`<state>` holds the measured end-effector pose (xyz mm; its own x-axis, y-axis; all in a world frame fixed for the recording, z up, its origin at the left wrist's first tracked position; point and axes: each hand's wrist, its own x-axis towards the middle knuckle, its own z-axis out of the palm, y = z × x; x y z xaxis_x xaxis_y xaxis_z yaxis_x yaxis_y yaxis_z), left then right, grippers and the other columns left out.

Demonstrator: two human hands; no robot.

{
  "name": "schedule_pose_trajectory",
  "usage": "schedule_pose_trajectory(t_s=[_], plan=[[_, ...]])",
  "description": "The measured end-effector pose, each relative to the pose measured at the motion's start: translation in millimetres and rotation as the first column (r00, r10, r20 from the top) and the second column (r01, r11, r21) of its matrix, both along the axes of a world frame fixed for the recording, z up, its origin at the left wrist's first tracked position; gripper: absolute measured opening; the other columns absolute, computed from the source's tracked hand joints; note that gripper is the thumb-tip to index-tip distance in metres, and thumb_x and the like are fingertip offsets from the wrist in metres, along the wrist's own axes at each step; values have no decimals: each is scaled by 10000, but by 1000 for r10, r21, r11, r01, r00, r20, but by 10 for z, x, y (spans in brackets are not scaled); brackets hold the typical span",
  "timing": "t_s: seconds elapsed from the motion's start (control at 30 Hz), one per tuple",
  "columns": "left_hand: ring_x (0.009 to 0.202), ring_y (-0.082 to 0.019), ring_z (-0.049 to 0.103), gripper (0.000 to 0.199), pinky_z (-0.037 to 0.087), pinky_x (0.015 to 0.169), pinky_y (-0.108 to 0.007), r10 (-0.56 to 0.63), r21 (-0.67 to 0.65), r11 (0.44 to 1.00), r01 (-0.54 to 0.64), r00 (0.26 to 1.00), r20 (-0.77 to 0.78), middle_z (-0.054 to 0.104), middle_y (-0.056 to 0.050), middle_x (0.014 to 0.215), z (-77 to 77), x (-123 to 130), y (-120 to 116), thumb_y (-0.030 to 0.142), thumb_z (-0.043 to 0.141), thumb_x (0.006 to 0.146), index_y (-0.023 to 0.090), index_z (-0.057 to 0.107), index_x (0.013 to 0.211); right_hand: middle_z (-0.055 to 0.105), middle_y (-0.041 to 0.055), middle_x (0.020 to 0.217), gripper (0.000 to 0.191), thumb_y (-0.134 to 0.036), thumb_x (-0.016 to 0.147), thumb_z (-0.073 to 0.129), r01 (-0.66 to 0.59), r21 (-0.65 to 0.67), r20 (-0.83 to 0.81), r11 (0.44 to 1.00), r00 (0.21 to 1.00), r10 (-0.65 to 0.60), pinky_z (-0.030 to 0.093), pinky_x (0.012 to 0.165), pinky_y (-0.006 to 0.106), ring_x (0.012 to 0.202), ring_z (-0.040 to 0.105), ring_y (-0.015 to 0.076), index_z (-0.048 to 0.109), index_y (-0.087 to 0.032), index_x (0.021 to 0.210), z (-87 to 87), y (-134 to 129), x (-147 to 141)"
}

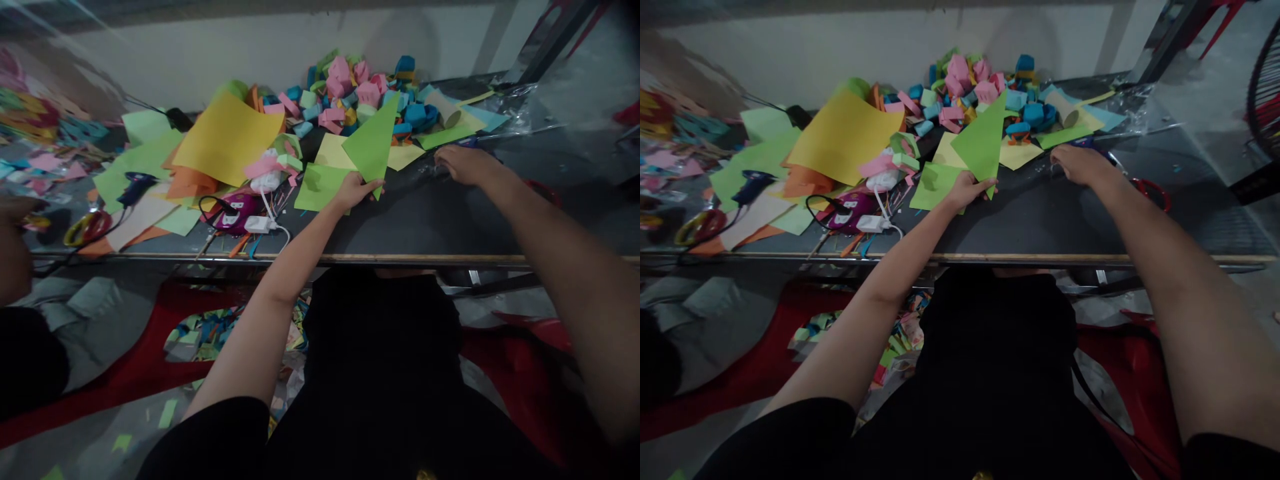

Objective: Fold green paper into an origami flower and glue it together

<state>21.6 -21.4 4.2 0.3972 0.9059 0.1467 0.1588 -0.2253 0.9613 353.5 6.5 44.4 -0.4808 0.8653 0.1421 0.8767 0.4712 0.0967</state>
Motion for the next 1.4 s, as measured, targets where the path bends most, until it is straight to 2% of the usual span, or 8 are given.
schedule_pose_trajectory(t_s=[0.07,0.17,0.27,0.4,0.73,1.07,1.23,1.4], plan=[[600,-96,667,288,577,624,-226,0,1,1000,0,1000,3,800,-110,829,-4,-6,2,379,761,932,100,767,865,645,152,1384,417,-126,993,428,9,-9,57,1000,998,-8,463,822,367,1142,611,242,625,-157,1359,-10,12,6],[602,-99,668,288,577,630,-233,-3,-1,1000,3,1000,7,804,-120,845,-16,-15,12,378,759,932,98,770,863,645,165,1370,450,-219,1032,432,0,32,196,1000,981,-7,435,740,362,1093,622,251,591,-147,1446,52,-70,-49],[611,-105,674,284,578,645,-239,-10,-4,1000,10,1000,11,804,-121,840,-19,-12,18,374,764,928,97,773,863,694,149,1248,396,-244,1055,398,-7,74,323,997,946,-18,374,664,343,1044,629,242,676,-160,1324,147,-173,-146],[639,-118,687,246,575,655,-244,2,-23,1000,-1,1000,14,800,-124,818,26,5,-9,321,764,925,88,774,846,737,138,1151,355,-266,1065,391,46,113,392,993,916,-88,368,672,352,939,634,232,722,-162,1140,186,-187,-248],[625,-117,681,237,581,660,-248,25,-36,999,-25,1000,-4,791,-112,793,111,5,-83,312,772,924,94,762,831,718,179,1237,418,-296,1085,305,175,173,187,969,960,-206,349,672,367,866,614,225,668,-149,1229,108,-216,-251],[646,-128,700,301,597,672,-251,12,-11,1000,-12,1000,-6,783,-120,782,36,0,-34,385,767,924,90,758,862,689,162,1320,403,-306,1100,329,218,127,49,968,973,-226,390,690,360,1061,654,271,671,-157,1253,200,-355,-290],[651,-135,697,291,600,666,-257,18,-22,1000,-18,1000,-14,792,-130,802,41,-2,-34,377,771,913,90,770,868,687,173,1320,373,-284,1089,357,226,104,-77,969,973,-219,494,800,412,1150,640,296,682,-164,1228,177,-346,-290],[652,-132,699,232,600,678,-258,28,-43,999,-28,1000,-10,783,-115,792,68,2,-49,319,765,924,103,759,838,695,181,1315,340,-290,1066,395,236,95,-167,967,961,-218,516,895,432,1192,638,312,692,-166,1174,134,-287,-300]])
